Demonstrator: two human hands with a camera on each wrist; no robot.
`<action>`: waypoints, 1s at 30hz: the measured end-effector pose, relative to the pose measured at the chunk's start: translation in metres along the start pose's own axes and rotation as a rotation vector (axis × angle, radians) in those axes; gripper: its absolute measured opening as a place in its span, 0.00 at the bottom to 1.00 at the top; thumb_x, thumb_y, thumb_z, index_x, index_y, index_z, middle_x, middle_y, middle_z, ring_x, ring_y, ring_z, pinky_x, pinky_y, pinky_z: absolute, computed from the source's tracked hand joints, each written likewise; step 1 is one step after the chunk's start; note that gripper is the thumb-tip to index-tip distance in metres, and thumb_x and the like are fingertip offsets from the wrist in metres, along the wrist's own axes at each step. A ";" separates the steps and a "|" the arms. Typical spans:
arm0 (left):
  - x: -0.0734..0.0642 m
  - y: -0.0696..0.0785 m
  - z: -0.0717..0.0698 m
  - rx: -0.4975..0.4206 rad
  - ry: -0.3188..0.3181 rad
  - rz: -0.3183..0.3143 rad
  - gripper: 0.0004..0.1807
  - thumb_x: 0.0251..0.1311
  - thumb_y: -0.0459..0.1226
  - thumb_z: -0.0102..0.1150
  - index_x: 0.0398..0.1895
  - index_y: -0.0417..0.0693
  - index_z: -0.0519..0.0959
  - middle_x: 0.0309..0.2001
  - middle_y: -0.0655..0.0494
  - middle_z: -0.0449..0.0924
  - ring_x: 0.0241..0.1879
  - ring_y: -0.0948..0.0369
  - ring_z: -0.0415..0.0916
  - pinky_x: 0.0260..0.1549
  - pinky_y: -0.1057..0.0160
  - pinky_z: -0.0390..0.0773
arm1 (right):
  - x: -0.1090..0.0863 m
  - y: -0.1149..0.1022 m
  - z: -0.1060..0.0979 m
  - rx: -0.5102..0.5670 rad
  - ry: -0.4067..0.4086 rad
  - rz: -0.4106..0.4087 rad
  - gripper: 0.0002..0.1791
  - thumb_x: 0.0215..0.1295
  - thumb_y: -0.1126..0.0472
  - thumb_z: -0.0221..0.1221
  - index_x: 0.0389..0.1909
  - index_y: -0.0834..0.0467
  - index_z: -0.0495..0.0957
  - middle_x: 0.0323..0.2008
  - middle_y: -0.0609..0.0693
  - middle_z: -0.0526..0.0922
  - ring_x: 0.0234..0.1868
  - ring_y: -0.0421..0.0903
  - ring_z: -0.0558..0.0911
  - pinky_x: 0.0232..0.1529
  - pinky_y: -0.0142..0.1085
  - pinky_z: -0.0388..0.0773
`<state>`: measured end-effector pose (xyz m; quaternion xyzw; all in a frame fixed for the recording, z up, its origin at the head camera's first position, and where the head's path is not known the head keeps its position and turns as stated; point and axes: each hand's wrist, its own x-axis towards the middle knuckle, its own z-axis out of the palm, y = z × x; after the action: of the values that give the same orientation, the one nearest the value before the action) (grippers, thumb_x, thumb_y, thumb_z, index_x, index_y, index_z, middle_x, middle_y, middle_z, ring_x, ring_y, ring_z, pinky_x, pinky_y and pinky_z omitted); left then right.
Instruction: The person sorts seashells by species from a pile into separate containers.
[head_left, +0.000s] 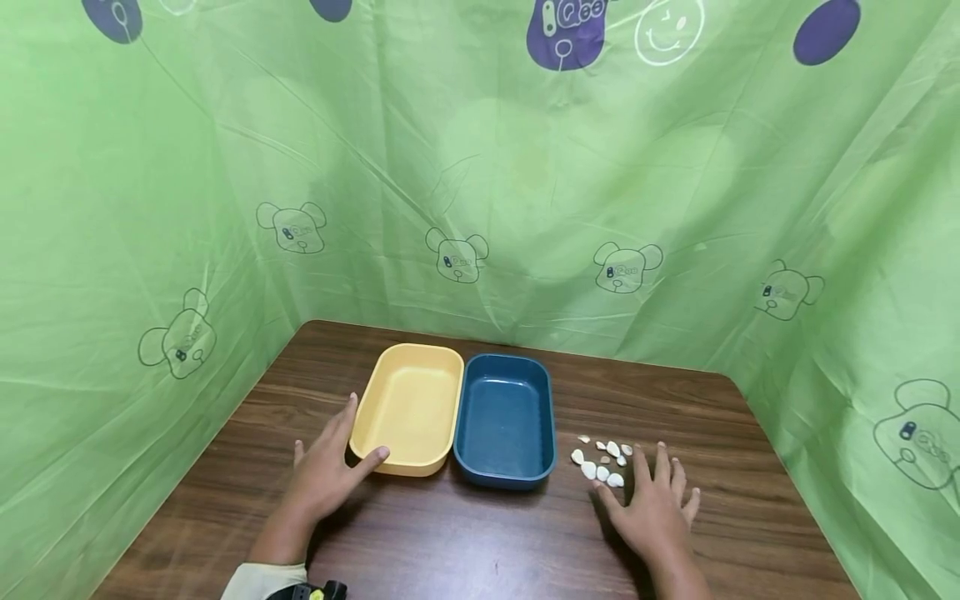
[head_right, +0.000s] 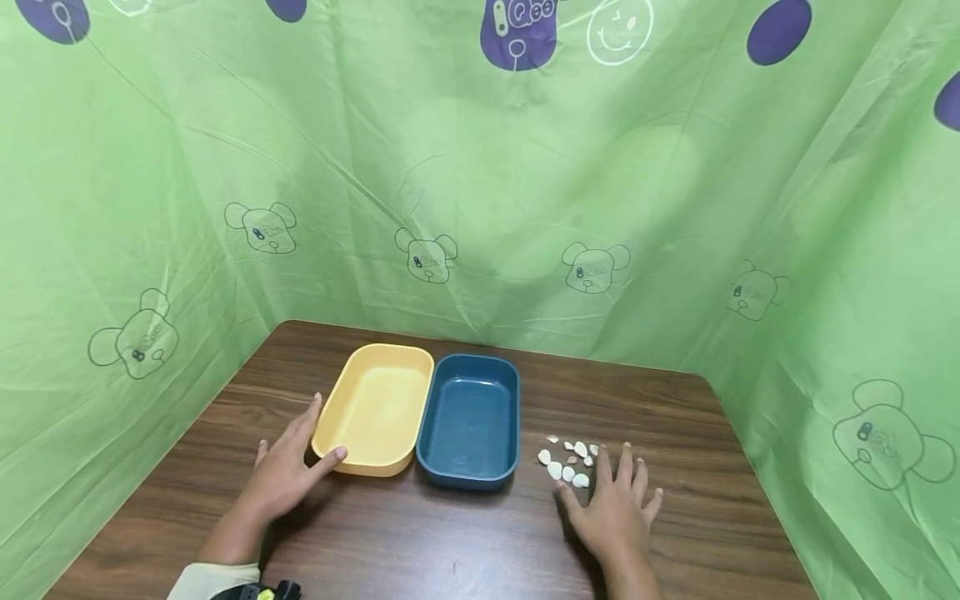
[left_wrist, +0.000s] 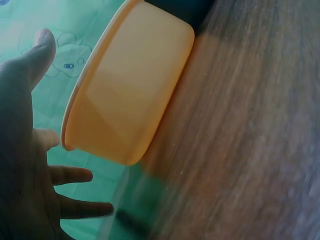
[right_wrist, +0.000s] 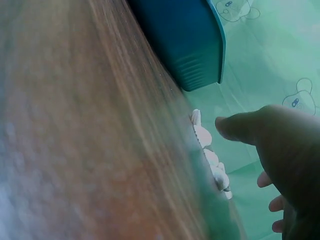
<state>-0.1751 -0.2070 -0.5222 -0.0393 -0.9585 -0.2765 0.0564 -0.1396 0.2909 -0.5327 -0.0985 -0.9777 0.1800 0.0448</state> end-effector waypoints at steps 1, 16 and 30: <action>0.000 -0.001 0.000 -0.004 -0.011 -0.006 0.59 0.72 0.71 0.54 0.92 0.59 0.36 0.87 0.36 0.55 0.81 0.27 0.60 0.69 0.07 0.39 | 0.000 0.000 0.000 0.014 0.008 0.005 0.60 0.67 0.27 0.66 0.85 0.60 0.58 0.86 0.73 0.45 0.84 0.79 0.47 0.76 0.85 0.43; -0.002 -0.014 0.001 0.019 -0.042 -0.004 0.66 0.65 0.75 0.60 0.92 0.61 0.34 0.85 0.34 0.59 0.80 0.26 0.61 0.69 0.08 0.44 | 0.001 0.007 0.010 0.154 0.154 0.036 0.38 0.55 0.48 0.82 0.64 0.61 0.84 0.54 0.70 0.78 0.59 0.72 0.77 0.50 0.66 0.76; 0.004 -0.031 0.005 -0.010 0.012 0.048 0.62 0.68 0.66 0.66 0.92 0.54 0.43 0.80 0.30 0.67 0.76 0.25 0.65 0.70 0.11 0.51 | 0.008 0.016 0.011 0.271 0.081 0.063 0.24 0.61 0.50 0.79 0.56 0.55 0.91 0.49 0.59 0.88 0.57 0.63 0.83 0.49 0.57 0.66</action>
<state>-0.1825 -0.2303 -0.5425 -0.0608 -0.9555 -0.2803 0.0686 -0.1465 0.3031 -0.5485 -0.1292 -0.9382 0.3077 0.0915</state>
